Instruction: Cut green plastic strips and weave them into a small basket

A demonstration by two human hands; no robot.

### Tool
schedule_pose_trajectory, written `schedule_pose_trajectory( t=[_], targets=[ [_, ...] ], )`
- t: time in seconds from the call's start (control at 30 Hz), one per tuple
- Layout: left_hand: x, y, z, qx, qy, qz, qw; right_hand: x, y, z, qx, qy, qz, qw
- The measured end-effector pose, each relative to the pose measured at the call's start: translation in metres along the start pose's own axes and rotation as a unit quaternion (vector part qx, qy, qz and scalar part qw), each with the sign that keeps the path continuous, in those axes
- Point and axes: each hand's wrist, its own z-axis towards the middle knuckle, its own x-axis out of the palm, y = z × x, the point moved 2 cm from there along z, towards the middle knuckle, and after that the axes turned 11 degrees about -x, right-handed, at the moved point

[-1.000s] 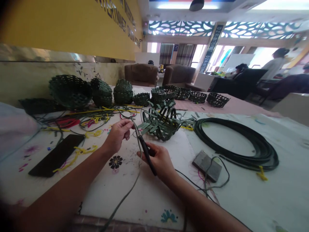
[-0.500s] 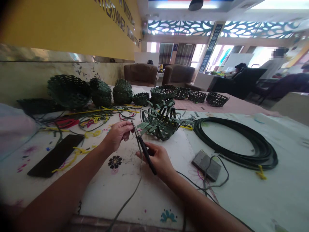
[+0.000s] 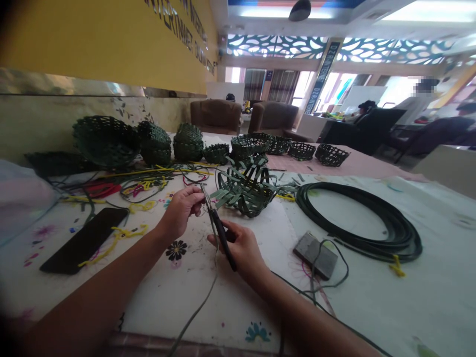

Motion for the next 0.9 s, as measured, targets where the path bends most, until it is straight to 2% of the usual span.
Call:
schedule_pose_trajectory(
  t=[0.1,0.17,0.33,0.4,0.6,0.73,0.9],
  targets=[
    [-0.003,-0.003,0.001,0.035,-0.035,0.018,0.999,0.0,-0.001,-0.001,0.014,-0.018,0.015,1.0],
    [-0.004,-0.005,0.001,0.034,-0.042,0.021,0.998,0.0,-0.001,-0.001,0.041,-0.029,0.054,0.997],
    [0.001,-0.007,-0.004,0.004,-0.008,0.011,1.0,-0.007,0.002,0.001,0.066,-0.074,0.111,0.989],
    [0.001,-0.008,-0.004,-0.01,-0.014,-0.019,1.0,-0.011,0.003,0.003,0.057,-0.083,0.103,0.99],
    [-0.015,-0.012,0.007,-0.044,-0.092,-0.153,0.983,-0.014,0.008,0.003,0.027,-0.086,0.06,0.994],
    [-0.019,-0.01,0.011,-0.032,-0.112,-0.148,0.982,-0.016,0.011,0.003,-0.016,-0.092,0.026,0.995],
    [-0.013,-0.008,0.008,-0.065,-0.11,-0.146,0.981,-0.026,0.027,0.007,-0.081,-0.141,-0.023,0.986]
  ],
)
